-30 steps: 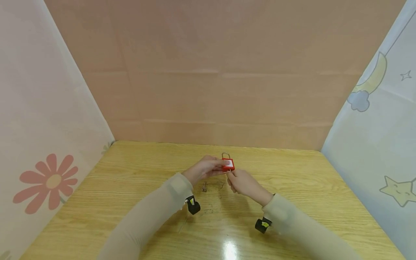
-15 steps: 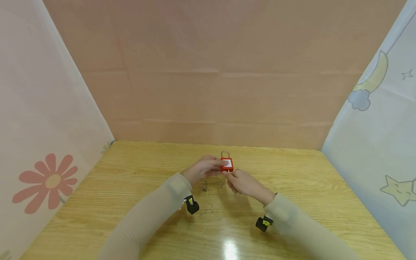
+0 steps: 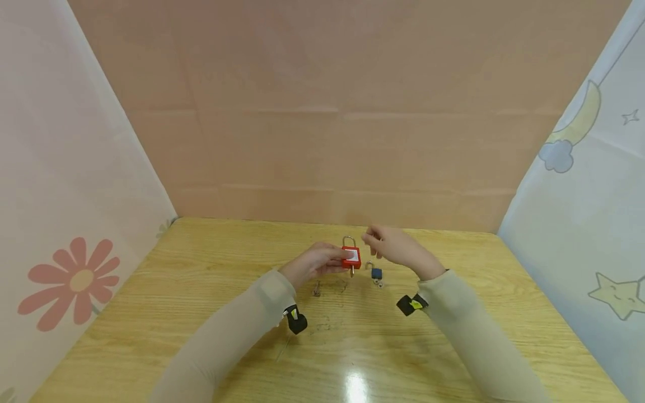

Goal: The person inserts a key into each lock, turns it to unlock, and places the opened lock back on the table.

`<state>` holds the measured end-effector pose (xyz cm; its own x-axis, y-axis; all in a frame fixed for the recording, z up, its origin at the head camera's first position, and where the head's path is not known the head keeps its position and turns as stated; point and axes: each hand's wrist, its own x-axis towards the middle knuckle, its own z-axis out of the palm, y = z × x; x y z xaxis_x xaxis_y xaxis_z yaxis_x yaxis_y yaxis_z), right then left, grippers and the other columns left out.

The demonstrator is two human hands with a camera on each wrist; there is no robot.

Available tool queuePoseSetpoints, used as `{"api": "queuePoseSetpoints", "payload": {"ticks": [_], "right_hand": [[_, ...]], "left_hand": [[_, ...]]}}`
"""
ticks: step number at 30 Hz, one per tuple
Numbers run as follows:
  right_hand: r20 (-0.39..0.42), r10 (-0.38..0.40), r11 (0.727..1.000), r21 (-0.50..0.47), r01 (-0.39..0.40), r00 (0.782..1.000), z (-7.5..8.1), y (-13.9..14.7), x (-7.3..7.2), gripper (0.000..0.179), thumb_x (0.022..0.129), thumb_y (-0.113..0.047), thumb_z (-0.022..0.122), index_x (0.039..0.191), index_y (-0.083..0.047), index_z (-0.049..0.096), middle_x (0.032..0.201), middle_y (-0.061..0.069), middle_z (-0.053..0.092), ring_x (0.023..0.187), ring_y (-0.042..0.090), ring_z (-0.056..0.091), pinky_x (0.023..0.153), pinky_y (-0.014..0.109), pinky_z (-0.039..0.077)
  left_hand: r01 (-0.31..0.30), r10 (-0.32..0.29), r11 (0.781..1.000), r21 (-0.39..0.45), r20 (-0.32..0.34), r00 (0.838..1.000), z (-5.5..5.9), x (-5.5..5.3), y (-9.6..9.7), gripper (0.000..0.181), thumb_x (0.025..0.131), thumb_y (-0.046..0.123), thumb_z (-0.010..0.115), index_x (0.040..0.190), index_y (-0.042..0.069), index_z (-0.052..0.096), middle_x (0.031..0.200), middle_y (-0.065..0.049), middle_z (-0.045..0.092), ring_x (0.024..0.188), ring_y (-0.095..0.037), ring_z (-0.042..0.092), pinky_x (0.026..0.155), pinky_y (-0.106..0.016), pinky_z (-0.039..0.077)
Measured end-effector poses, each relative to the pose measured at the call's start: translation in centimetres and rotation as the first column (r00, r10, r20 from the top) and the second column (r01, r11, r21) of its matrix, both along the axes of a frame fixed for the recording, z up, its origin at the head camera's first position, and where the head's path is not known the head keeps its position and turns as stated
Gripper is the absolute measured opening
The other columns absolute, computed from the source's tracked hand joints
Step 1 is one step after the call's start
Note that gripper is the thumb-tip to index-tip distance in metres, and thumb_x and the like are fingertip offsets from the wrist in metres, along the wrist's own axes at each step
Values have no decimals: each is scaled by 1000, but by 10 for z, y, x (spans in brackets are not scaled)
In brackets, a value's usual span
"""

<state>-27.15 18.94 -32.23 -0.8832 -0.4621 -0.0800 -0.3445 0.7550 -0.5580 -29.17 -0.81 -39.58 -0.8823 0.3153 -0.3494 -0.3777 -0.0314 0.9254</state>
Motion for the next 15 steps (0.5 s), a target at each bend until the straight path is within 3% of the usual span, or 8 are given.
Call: {"api": "queuePoseSetpoints", "payload": {"ticks": [2,4,7,9,12,15], "right_hand": [[-40,-62,998,-35,61,997,-9,-2,-16,27,104,-29,44,103,-5,56,86,10,62,76,22,61,64,33,50],[-15,-75,995,-73,74,997,-20,-3,-31,31,104,-27,44,110,1,57,95,15,64,85,30,64,70,38,53],[109,-27,986,-158,45,994,-36,-3,-47,41,105,-29,42,123,5,56,110,21,65,102,35,63,86,47,53],[206,31,970,-242,21,978,-44,-2,-54,45,105,-30,40,129,6,54,118,21,63,108,35,62,95,51,49],[282,99,936,-351,6,954,-51,-1,-61,45,105,-28,42,131,7,53,114,16,65,103,26,64,98,49,49],[307,139,913,-409,-1,941,-54,0,-63,43,104,-23,44,129,11,52,97,8,63,89,17,63,94,43,52]], "left_hand": [[2,-2,1000,-2,-1,1000,0,0,1,38,88,13,72,119,-6,61,106,-17,70,83,-19,71,83,-34,57],[9,-9,1000,-3,-1,1000,0,0,3,40,88,13,72,120,-6,60,107,-16,70,83,-18,71,81,-32,57],[20,-20,1000,-9,3,1000,0,0,5,43,87,14,73,123,-6,59,106,-16,70,83,-18,70,78,-30,58],[30,-30,1000,-8,8,1000,0,0,6,45,88,15,73,124,-6,58,106,-15,69,83,-18,70,79,-30,58],[43,-43,999,-1,13,999,0,0,6,45,88,15,72,125,-6,57,106,-15,69,84,-18,70,82,-31,57],[55,-55,998,18,23,998,0,1,6,44,89,13,71,125,-6,56,107,-15,69,85,-19,70,88,-35,55]]}}
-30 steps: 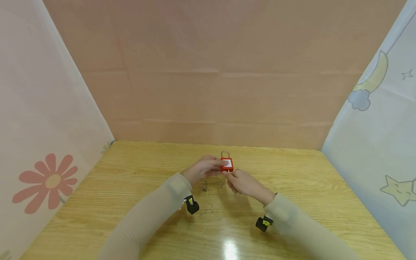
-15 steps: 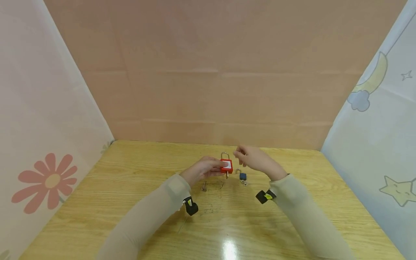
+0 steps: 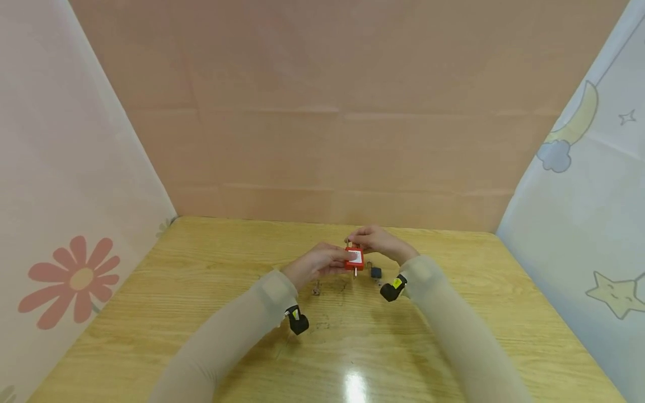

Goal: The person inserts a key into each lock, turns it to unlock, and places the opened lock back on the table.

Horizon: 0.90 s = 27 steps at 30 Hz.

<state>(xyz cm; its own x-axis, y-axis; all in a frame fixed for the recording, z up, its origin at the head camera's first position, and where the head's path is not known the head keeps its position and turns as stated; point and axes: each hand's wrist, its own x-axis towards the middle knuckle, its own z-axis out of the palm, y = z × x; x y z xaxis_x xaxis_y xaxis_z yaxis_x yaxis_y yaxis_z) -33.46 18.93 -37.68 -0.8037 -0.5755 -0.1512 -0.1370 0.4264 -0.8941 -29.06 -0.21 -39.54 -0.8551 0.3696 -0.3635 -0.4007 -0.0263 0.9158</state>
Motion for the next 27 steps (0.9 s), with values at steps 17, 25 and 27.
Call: {"api": "queuePoseSetpoints", "payload": {"ticks": [17,25,27], "right_hand": [[42,-126,992,-26,127,991,5,4,-5,35,104,-25,45,122,3,57,96,0,51,77,15,44,80,33,47],[54,-150,983,-100,155,987,5,9,-7,37,106,-32,39,119,-3,58,91,2,51,77,13,50,77,30,49],[57,-150,980,-125,156,987,6,11,-6,39,106,-33,40,119,-1,58,95,3,56,82,14,56,83,34,51]], "left_hand": [[-4,4,1000,16,9,1000,1,5,3,39,90,10,69,122,-8,57,101,-15,69,81,-18,70,87,-35,56],[-11,11,1000,-2,-5,1000,-2,2,0,33,89,10,70,115,-8,61,100,-15,71,83,-19,70,94,-40,52],[-8,8,1000,-5,-8,1000,-2,1,-1,33,89,10,70,116,-7,62,100,-14,70,83,-19,70,89,-37,55]]}}
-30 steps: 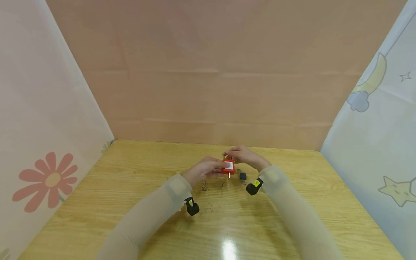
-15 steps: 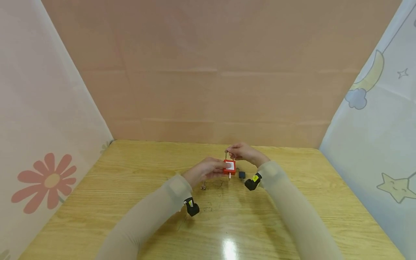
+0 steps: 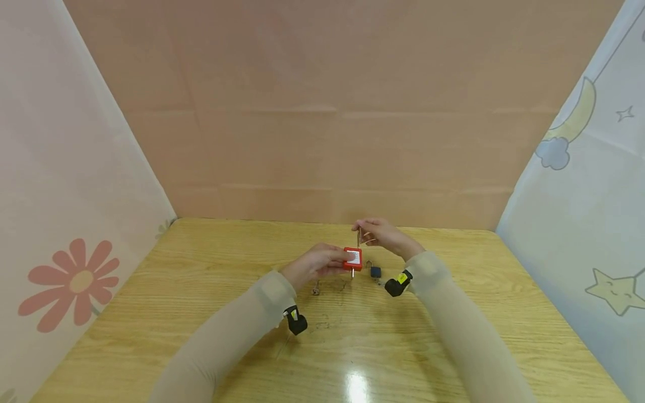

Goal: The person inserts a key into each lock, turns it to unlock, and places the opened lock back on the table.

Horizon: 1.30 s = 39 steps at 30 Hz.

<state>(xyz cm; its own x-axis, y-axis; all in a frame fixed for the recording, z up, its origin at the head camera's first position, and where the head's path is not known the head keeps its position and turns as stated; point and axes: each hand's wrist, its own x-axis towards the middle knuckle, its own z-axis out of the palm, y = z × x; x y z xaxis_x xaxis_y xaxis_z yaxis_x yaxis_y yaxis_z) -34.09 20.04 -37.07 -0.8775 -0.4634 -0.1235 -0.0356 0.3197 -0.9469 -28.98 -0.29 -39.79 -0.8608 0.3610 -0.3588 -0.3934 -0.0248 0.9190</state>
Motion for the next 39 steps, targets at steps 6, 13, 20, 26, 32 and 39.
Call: {"api": "queuePoseSetpoints", "payload": {"ticks": [6,13,20,26,32,39], "right_hand": [[-15,-22,1000,6,22,1000,3,9,5,38,103,-23,48,128,5,56,98,1,64,97,21,61,85,29,53],[33,-42,999,-27,43,999,1,15,7,38,101,-14,53,132,8,52,94,-2,67,92,17,64,82,29,55],[57,-60,996,-58,63,997,-1,15,8,39,101,-14,53,131,12,50,90,-3,68,85,13,66,81,31,57],[55,-34,999,-38,36,998,-2,16,8,42,104,-20,45,133,11,49,105,10,70,95,20,69,95,45,52],[-22,-58,994,94,60,998,-4,22,11,44,106,-23,39,137,8,46,130,28,57,115,37,61,96,47,50],[-173,-50,945,311,102,984,-6,34,22,36,105,-20,41,127,6,54,118,27,62,105,40,64,85,44,55]], "left_hand": [[-3,3,999,-35,-8,1000,0,-1,-2,40,87,13,73,121,-4,60,102,-13,70,83,-18,69,85,-35,57],[-2,1,998,-64,-21,1000,0,-3,-3,44,87,15,73,125,-3,60,108,-14,69,86,-18,68,88,-36,56],[5,-6,999,-40,-20,1000,2,-1,-2,41,87,13,72,122,-5,61,104,-13,69,85,-18,69,84,-35,57],[21,-21,1000,-19,-15,1000,6,0,-4,42,89,11,71,125,-6,58,106,-15,69,84,-18,69,87,-36,56],[12,-13,999,-38,-20,1000,5,-2,-4,45,88,10,71,128,-5,56,108,-16,69,83,-18,70,97,-44,49],[10,-14,996,-86,-35,999,3,-2,-5,43,88,12,71,126,-4,58,109,-18,69,81,-19,71,95,-45,50]]}}
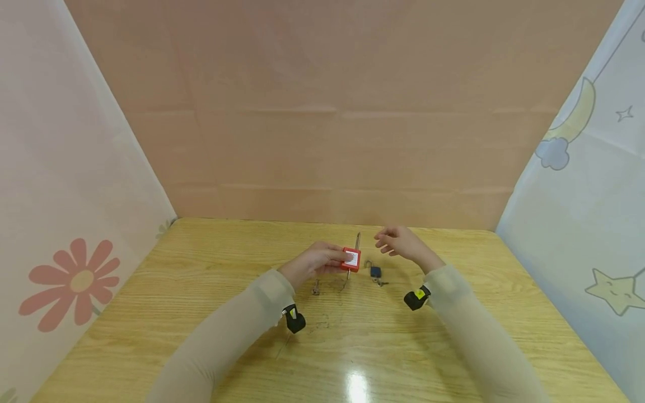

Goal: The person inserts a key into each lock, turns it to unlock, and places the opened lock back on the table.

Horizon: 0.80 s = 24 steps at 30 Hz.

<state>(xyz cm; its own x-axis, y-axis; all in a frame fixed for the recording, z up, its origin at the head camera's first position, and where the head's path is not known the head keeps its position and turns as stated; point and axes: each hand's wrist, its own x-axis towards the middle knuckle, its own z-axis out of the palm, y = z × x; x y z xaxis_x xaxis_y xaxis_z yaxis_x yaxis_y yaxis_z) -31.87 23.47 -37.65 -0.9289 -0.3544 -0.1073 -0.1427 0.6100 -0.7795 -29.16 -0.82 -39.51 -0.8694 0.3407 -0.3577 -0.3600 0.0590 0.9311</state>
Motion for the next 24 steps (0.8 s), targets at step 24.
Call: {"api": "queuePoseSetpoints", "payload": {"ticks": [24], "right_hand": [[20,99,969,227,-101,995,3,11,17,35,104,-22,45,121,6,57,104,20,68,93,32,69,75,39,56]], "left_hand": [[-39,35,997,-73,-56,998,-9,-3,15,40,88,10,71,122,-6,58,109,-20,67,83,-22,69,88,-42,55]]}}
